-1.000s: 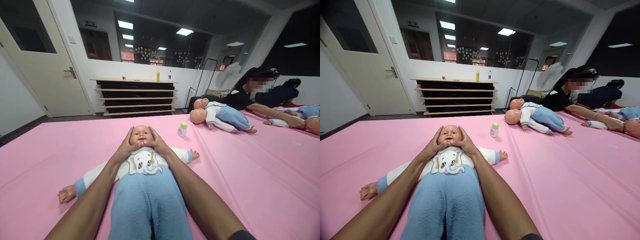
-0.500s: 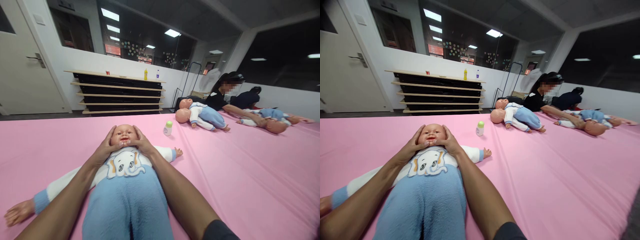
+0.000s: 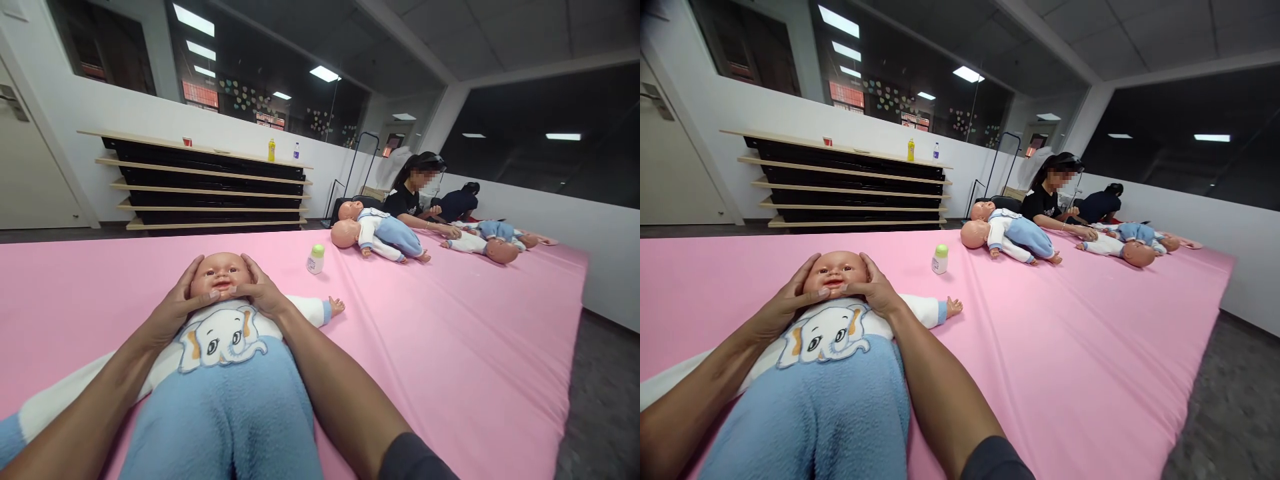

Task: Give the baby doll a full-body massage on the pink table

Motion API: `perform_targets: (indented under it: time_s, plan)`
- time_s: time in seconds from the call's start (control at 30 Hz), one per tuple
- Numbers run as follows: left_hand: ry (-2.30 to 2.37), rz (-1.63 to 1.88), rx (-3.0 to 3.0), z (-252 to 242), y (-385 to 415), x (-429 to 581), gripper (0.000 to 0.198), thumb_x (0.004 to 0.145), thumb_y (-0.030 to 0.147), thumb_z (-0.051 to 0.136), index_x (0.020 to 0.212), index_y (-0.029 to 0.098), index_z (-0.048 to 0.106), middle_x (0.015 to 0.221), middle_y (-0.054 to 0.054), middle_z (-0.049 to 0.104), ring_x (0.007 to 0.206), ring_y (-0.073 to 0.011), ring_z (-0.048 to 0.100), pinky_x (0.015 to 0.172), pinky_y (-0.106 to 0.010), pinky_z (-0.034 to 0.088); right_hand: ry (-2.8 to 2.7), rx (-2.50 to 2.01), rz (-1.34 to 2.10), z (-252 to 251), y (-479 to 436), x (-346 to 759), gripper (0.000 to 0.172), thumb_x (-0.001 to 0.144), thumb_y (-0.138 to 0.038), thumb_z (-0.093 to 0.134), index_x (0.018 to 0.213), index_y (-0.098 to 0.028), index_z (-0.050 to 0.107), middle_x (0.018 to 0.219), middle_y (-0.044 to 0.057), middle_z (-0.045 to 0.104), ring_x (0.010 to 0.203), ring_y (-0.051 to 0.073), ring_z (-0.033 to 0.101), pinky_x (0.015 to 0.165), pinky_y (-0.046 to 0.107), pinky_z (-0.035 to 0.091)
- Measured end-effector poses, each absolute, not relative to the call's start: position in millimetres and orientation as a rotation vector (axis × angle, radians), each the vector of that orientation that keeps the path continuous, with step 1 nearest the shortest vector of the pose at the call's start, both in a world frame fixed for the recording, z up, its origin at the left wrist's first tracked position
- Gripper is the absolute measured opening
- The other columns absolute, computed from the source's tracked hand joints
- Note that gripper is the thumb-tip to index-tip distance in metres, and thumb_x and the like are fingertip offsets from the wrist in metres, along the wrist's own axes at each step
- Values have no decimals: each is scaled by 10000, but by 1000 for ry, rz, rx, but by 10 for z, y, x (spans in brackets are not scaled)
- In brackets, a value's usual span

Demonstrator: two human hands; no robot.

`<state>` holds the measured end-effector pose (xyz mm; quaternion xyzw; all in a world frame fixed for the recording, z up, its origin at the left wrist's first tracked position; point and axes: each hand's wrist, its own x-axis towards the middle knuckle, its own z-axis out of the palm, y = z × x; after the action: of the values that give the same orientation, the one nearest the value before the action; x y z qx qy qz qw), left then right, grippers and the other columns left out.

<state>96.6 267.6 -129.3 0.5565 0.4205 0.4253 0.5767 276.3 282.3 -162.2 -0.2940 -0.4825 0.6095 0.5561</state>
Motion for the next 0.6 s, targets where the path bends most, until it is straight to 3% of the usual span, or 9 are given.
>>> perform_targets:
  time_s: [0.33,0.6]
  plan:
    - [867,1117,1314,-1474,2806,925,988,690,314,754,1507,333,198,1538,-87,301,1363,-297,426,1140,-441,397,-1098,-715,1470,-1547,2743,2723,1041,589,-188,767,1500,-278,271,1457,54,422,1261,248,499,1061,405,414]
    - [815,1147,1265,-1472,2798,909,985,676,266,762,1499,341,225,1535,-76,309,1371,-298,412,1179,-492,320,-1121,-669,1471,-1575,2757,2726,1020,627,-191,786,1502,-265,266,1481,66,399,1290,253,479,1088,400,396]
